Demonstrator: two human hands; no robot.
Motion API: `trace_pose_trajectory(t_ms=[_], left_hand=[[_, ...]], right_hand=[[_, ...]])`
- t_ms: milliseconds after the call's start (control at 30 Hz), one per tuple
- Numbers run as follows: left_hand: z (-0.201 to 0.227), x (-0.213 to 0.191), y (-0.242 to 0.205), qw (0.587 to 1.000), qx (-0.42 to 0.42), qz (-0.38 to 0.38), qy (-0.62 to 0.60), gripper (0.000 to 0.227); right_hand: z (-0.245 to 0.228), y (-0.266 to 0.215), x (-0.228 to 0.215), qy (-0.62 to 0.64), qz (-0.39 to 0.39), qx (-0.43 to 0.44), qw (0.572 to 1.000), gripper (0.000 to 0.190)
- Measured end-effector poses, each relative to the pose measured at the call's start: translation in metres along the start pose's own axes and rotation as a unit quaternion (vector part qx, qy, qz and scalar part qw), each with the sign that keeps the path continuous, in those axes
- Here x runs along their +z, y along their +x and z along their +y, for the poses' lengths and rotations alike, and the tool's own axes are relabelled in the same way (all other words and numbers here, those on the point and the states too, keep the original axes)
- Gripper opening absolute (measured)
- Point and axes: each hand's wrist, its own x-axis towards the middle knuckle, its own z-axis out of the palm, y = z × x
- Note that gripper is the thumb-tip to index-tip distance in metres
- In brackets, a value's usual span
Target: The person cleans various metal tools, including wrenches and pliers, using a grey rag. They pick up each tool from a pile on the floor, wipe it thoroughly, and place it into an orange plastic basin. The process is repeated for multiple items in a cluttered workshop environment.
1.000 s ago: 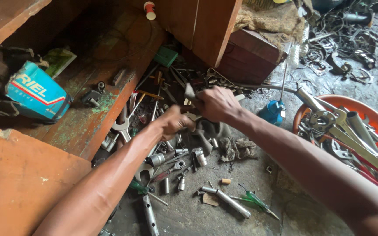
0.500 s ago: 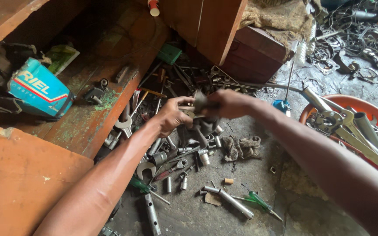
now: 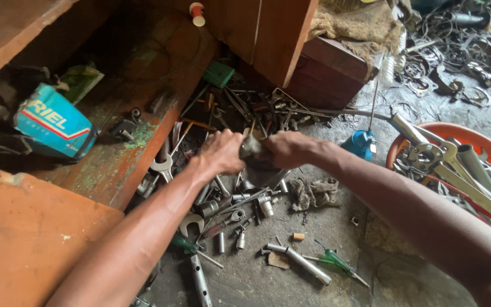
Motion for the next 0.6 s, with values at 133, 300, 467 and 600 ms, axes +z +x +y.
trace_pose_trajectory(t_ms=[133, 300, 467, 600], left_hand=[[-0.028, -0.006, 0.007, 0.998, -0.006, 0.052, -0.022, 0.031], [-0.041, -0.003, 0.013, 0.997, -0.022, 0.024, -0.067, 0.026], [-0.043, -0.007, 0.014, 0.994, -0.065, 0.024, -0.078, 0.035], [-0.057, 0.003, 0.015, 0.975, -0.119, 0.082, -0.169, 0.024]], right_hand=[[0.009, 0.000, -0.014, 0.009, 0.037, 0.000, 0.999, 0.025], [0.030, -0.007, -0.017, 0.051, 0.058, -0.003, 0.997, 0.023], [0.086, -0.008, -0.016, -0.004, 0.082, 0.089, 0.993, 0.038], [0.173, -0.036, -0.002, 0.042, 0.223, 0.162, 0.960, 0.049]])
